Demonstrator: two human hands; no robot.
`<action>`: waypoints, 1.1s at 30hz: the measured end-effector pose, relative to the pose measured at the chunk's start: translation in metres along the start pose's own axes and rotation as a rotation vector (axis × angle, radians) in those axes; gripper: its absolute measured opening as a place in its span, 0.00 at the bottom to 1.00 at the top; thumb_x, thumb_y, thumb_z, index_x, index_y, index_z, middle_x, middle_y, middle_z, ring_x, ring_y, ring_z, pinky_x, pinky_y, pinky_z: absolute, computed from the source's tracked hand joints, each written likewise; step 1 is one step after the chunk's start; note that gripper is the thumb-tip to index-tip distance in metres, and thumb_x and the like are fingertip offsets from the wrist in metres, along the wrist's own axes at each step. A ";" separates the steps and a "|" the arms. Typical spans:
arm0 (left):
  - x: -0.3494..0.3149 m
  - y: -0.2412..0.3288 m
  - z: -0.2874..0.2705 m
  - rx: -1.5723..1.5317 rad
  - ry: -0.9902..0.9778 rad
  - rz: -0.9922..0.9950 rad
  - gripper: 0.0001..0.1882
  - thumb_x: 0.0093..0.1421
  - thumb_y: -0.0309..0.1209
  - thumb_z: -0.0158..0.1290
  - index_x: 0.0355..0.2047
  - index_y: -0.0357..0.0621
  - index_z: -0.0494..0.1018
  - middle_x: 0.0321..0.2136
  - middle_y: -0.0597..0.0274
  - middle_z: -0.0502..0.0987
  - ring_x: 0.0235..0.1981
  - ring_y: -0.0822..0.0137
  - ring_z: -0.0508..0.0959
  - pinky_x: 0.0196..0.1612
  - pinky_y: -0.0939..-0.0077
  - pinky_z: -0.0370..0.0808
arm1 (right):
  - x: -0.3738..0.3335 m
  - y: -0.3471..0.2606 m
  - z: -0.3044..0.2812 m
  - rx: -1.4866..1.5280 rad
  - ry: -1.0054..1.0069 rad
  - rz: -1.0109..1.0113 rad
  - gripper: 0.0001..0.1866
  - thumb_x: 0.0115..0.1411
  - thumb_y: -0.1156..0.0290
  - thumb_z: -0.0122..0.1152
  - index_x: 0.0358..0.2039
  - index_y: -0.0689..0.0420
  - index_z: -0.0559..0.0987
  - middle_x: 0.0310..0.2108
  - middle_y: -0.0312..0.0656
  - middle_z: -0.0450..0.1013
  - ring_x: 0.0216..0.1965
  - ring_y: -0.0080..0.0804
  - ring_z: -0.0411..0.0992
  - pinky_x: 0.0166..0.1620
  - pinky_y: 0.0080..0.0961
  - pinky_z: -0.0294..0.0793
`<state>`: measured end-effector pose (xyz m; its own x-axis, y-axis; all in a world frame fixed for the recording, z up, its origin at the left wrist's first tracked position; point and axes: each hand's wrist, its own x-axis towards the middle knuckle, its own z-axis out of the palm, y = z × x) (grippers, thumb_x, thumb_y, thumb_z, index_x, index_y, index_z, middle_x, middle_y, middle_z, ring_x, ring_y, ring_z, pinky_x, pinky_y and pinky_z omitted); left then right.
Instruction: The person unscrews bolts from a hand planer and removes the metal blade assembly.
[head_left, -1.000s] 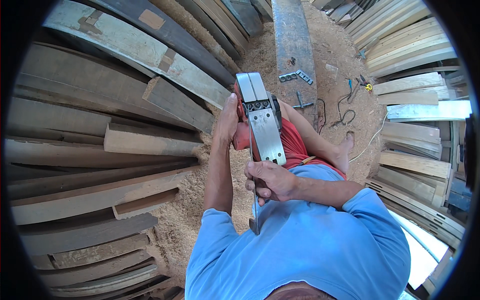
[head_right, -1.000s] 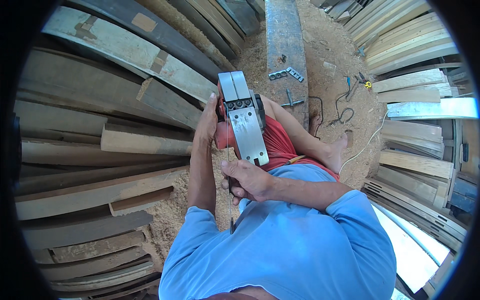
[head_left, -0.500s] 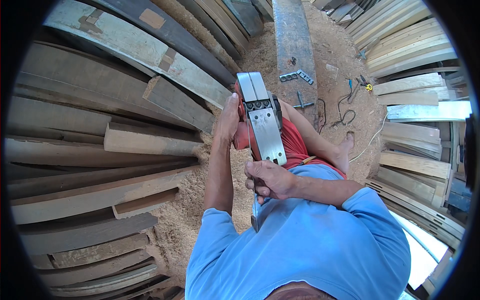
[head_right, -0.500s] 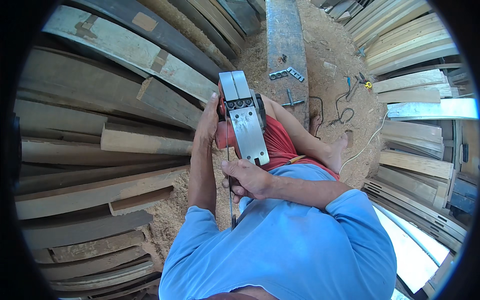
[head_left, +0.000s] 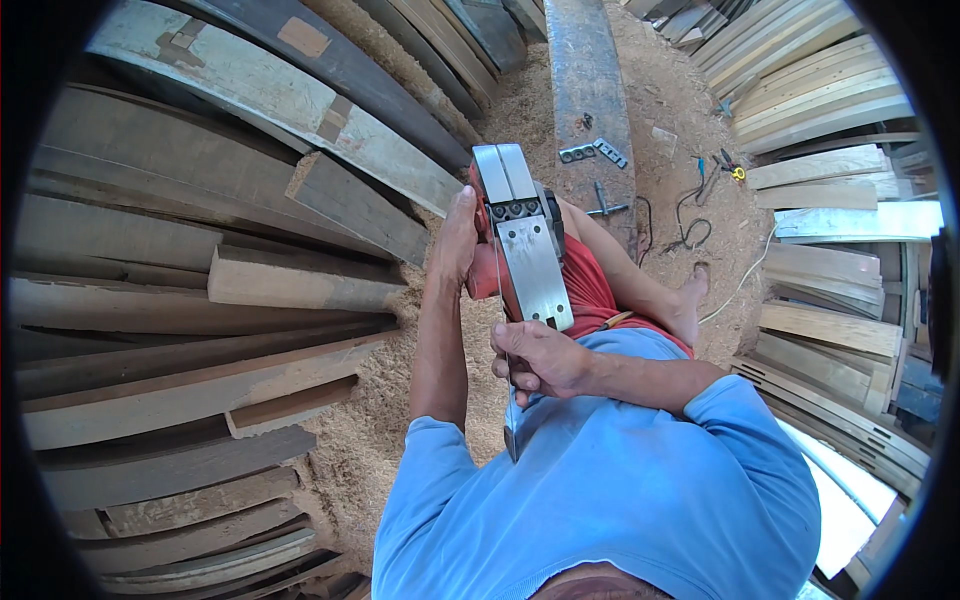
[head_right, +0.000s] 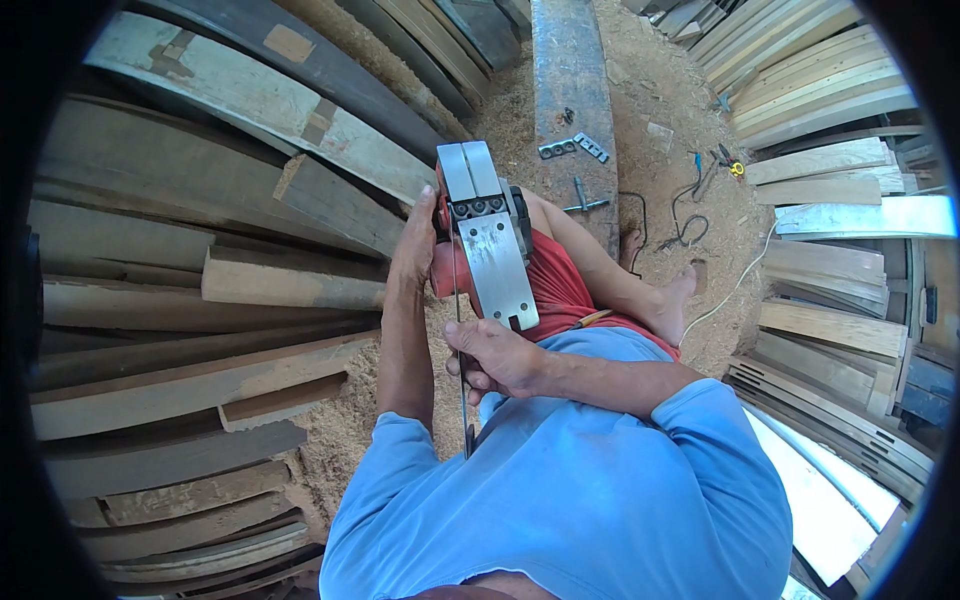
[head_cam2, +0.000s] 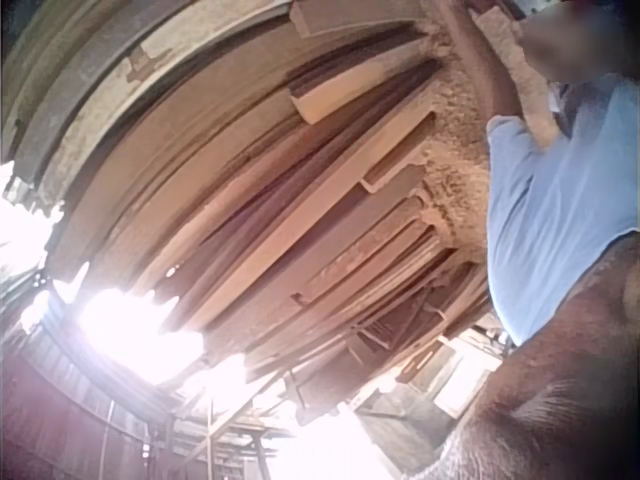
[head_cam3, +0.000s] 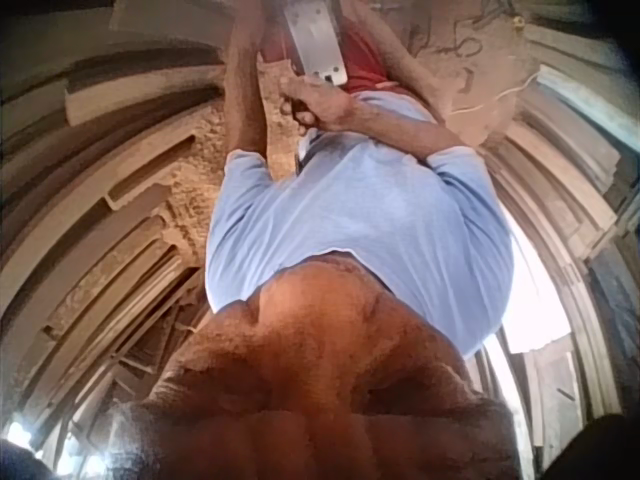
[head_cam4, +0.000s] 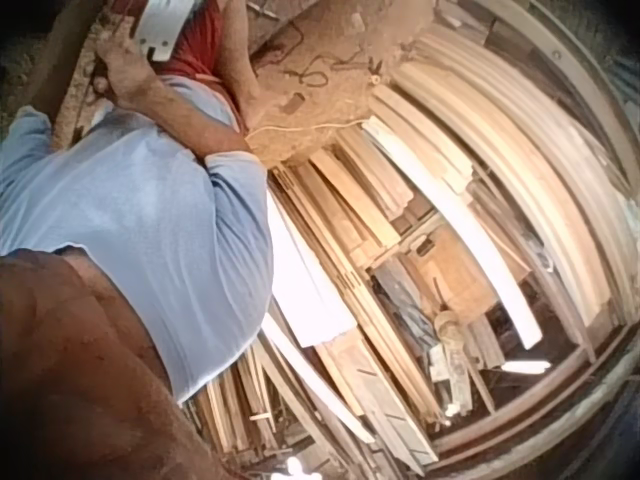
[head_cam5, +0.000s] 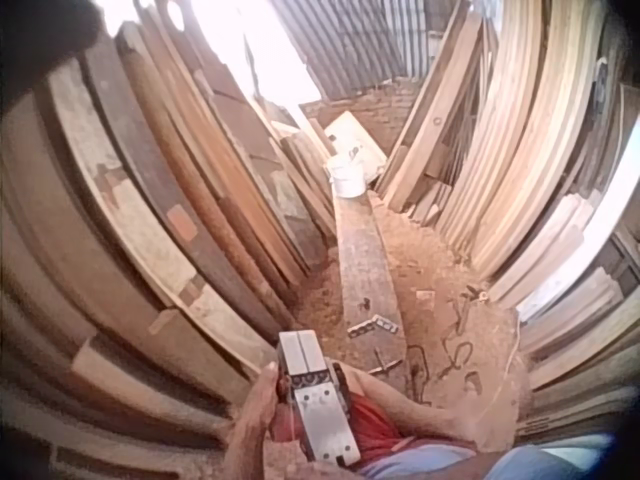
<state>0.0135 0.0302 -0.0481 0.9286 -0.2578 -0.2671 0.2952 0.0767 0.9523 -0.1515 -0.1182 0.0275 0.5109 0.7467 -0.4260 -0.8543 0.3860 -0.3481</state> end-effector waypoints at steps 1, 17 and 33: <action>0.000 0.002 0.002 -0.002 0.001 -0.001 0.28 0.81 0.49 0.30 0.41 0.45 0.76 0.27 0.71 0.74 0.27 0.77 0.69 0.31 0.76 0.69 | -0.001 0.001 0.000 -0.011 0.007 0.002 0.20 0.77 0.47 0.49 0.36 0.50 0.69 0.31 0.35 0.72 0.17 0.13 0.65 0.27 0.26 0.87; -0.002 0.002 0.003 0.034 0.039 -0.002 0.29 0.81 0.49 0.28 0.35 0.46 0.72 0.24 0.69 0.71 0.25 0.74 0.69 0.32 0.74 0.70 | 0.000 0.001 -0.004 -0.007 0.006 0.002 0.21 0.77 0.47 0.49 0.36 0.51 0.69 0.31 0.35 0.71 0.16 0.12 0.63 0.26 0.25 0.87; -0.007 -0.007 -0.018 0.211 -0.009 -0.033 0.29 0.73 0.38 0.52 0.65 0.29 0.61 0.48 0.55 0.77 0.45 0.68 0.77 0.50 0.71 0.76 | -0.012 -0.004 -0.006 -0.037 0.007 -0.019 0.20 0.78 0.50 0.49 0.36 0.54 0.69 0.30 0.37 0.72 0.17 0.13 0.65 0.25 0.24 0.86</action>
<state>0.0094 0.0492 -0.0561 0.9166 -0.2658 -0.2985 0.2713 -0.1349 0.9530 -0.1535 -0.1316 0.0292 0.5274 0.7355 -0.4253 -0.8407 0.3795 -0.3863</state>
